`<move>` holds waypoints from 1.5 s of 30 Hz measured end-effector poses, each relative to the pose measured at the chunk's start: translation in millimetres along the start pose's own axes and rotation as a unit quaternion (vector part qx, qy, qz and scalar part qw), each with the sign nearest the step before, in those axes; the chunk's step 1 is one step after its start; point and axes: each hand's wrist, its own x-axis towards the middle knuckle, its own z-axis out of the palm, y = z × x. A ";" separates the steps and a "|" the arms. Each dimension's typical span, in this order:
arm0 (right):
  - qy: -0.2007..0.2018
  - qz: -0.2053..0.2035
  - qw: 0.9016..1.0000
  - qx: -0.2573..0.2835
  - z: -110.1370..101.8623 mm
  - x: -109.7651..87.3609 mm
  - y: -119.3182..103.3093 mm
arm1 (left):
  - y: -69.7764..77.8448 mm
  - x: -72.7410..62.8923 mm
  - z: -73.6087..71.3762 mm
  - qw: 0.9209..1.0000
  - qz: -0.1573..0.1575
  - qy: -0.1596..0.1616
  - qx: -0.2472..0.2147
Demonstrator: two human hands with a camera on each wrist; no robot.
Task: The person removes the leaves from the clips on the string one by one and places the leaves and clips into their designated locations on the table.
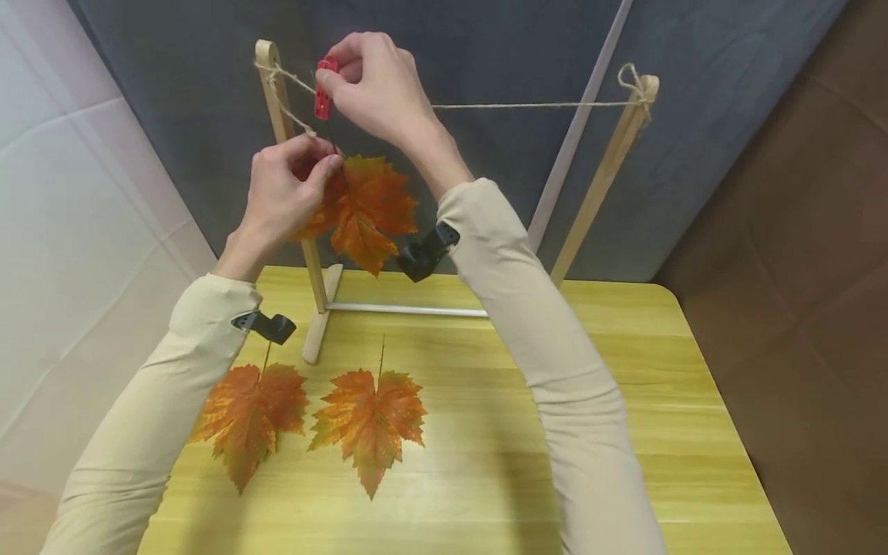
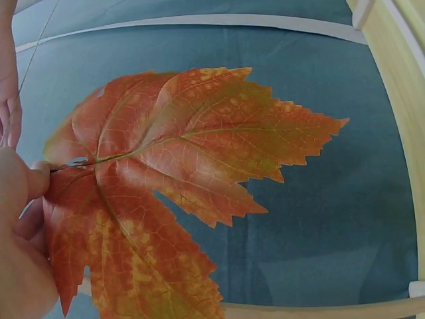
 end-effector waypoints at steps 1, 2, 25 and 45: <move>0.004 -0.003 1.000 -0.001 -0.1 0.0 -0.3 | 0.3 0.2 0.0 1.000 -0.002 -0.001 -0.003; 0.008 -0.005 1.000 -0.003 -0.1 -0.2 -0.4 | 0.5 0.3 -0.1 1.000 -0.005 -0.003 -0.005; 0.143 -0.110 0.983 0.044 -3.5 -14.6 9.4 | -11.0 -26.4 8.5 0.998 -0.048 -0.029 -0.020; 0.161 -0.176 0.969 0.066 -11.3 -49.1 32.3 | -24.1 -50.6 25.1 0.992 -0.072 -0.082 -0.065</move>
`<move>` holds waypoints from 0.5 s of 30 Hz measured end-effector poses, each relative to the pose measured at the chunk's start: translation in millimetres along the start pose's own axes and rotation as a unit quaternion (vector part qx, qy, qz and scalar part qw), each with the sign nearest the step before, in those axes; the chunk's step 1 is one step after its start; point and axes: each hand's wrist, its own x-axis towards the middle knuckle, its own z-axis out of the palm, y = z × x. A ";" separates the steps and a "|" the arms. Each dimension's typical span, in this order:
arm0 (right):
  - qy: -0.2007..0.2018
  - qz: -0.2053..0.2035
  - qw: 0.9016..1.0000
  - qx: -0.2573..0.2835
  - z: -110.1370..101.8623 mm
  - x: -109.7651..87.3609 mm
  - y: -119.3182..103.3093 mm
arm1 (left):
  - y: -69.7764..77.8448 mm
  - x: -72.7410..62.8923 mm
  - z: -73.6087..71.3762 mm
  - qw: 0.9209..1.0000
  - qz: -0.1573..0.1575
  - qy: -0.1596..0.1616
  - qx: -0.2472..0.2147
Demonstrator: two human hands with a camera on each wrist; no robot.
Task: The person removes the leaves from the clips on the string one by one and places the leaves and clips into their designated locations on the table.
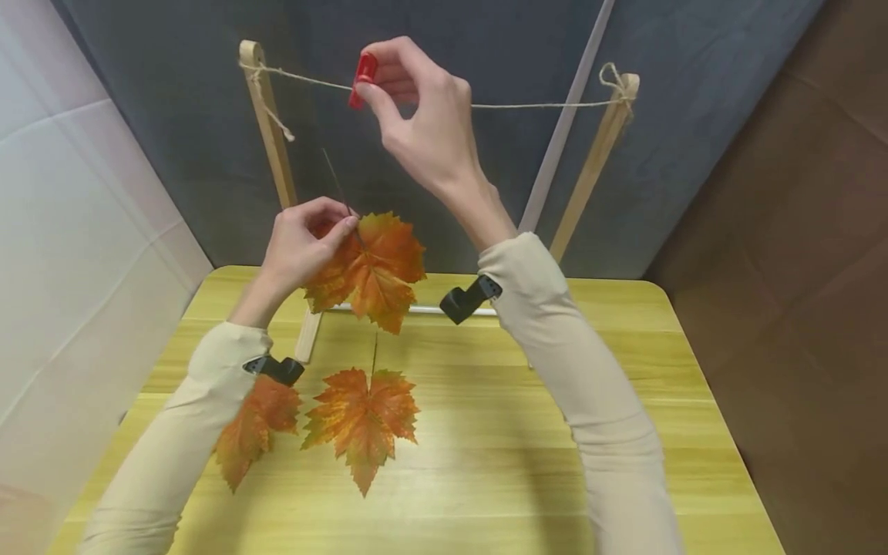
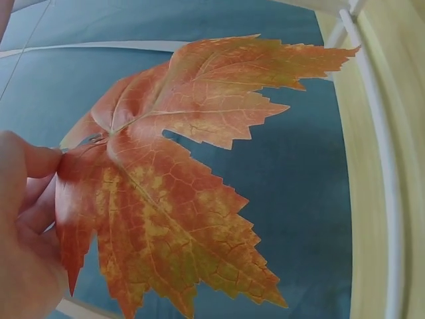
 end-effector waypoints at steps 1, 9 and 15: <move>-0.002 0.004 1.000 0.000 0.0 -2.2 -0.3 | -0.2 -1.1 0.8 1.000 -0.002 -0.004 -0.001; 0.004 0.019 1.000 0.018 0.4 -17.1 0.7 | -3.1 -9.9 9.4 1.000 -0.010 -0.029 -0.006; 0.013 0.021 0.999 0.026 -0.9 -30.1 3.6 | -8.8 -15.0 18.0 0.998 -0.021 -0.057 -0.007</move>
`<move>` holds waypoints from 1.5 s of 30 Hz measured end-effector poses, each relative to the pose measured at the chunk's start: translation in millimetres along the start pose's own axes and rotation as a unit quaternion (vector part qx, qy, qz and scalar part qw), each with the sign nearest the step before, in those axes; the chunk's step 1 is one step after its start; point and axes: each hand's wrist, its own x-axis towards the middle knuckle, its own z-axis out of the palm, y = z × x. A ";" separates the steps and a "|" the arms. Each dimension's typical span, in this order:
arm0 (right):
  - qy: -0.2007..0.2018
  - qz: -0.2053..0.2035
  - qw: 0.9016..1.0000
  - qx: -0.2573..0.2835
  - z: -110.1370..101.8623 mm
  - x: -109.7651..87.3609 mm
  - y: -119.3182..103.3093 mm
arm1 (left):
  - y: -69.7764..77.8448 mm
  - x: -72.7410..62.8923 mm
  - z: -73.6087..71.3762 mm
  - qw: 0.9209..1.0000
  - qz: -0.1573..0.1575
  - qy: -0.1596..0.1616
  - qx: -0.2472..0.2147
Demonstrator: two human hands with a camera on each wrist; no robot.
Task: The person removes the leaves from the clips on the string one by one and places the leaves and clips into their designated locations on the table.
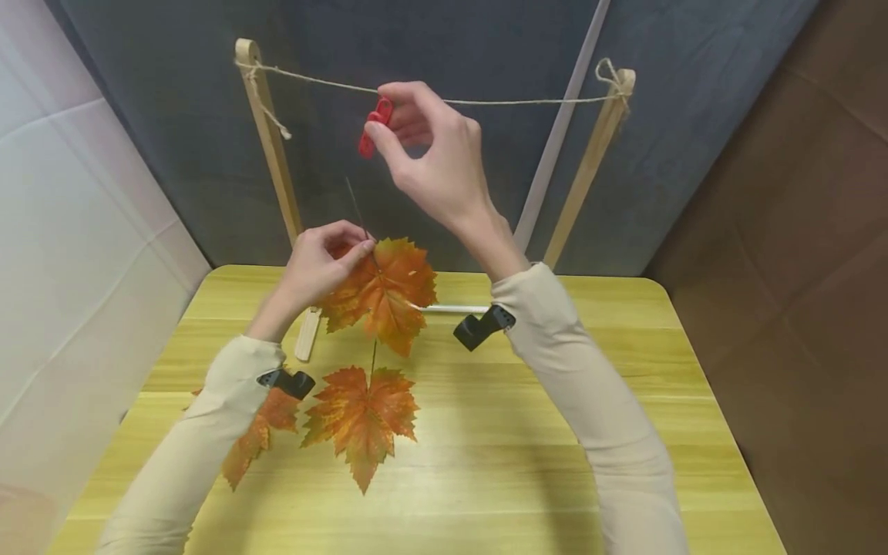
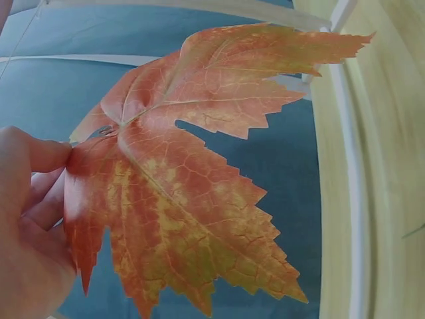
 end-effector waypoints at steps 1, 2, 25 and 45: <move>0.000 0.000 1.000 0.001 -0.6 -2.1 1.0 | -1.3 -0.5 1.9 1.000 -0.002 -0.005 -0.001; 0.000 0.002 1.000 0.001 -1.4 -4.4 2.0 | -2.6 -1.1 3.9 1.000 -0.003 -0.010 -0.002; -0.014 0.095 0.995 0.022 -31.9 -63.6 19.3 | -21.7 -25.7 59.1 0.995 -0.036 -0.071 -0.055; 0.000 0.147 0.989 0.019 -70.1 -145.3 42.8 | -31.9 -42.0 120.2 0.984 -0.074 -0.122 -0.105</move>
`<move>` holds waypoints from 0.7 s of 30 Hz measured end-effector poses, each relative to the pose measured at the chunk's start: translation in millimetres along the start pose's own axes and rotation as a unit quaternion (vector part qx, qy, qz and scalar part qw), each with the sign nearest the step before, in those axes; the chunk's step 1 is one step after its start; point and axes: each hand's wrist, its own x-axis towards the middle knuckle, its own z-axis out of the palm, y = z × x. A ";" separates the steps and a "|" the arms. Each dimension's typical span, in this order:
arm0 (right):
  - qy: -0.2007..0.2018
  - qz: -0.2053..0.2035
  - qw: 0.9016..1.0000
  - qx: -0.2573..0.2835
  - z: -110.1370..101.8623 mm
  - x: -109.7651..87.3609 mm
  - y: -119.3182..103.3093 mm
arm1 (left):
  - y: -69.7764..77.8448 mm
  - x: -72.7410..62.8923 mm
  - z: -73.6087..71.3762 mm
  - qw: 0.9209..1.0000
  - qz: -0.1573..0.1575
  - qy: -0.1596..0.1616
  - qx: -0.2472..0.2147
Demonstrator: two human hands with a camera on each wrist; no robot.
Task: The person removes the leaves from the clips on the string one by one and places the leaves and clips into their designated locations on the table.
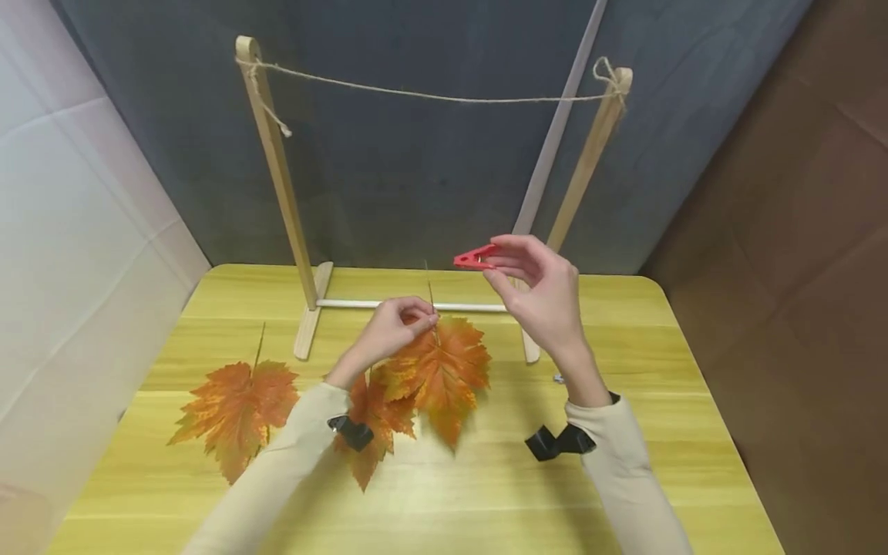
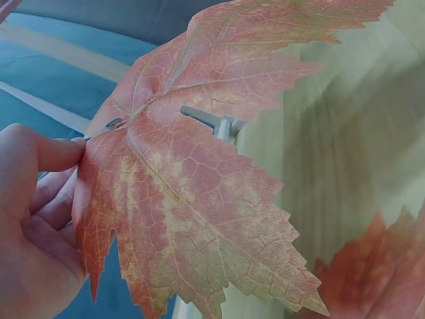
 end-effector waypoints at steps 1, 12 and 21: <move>0.002 0.006 1.000 0.004 -1.6 -3.9 2.1 | -1.2 0.3 2.2 1.000 -0.003 -0.002 -0.001; 0.034 0.090 0.993 0.072 -23.2 -53.6 29.4 | -14.5 5.9 31.2 0.998 -0.043 -0.034 -0.022; 0.057 0.151 0.982 0.101 -38.9 -92.0 48.1 | -22.9 16.1 52.7 0.997 -0.049 -0.051 -0.009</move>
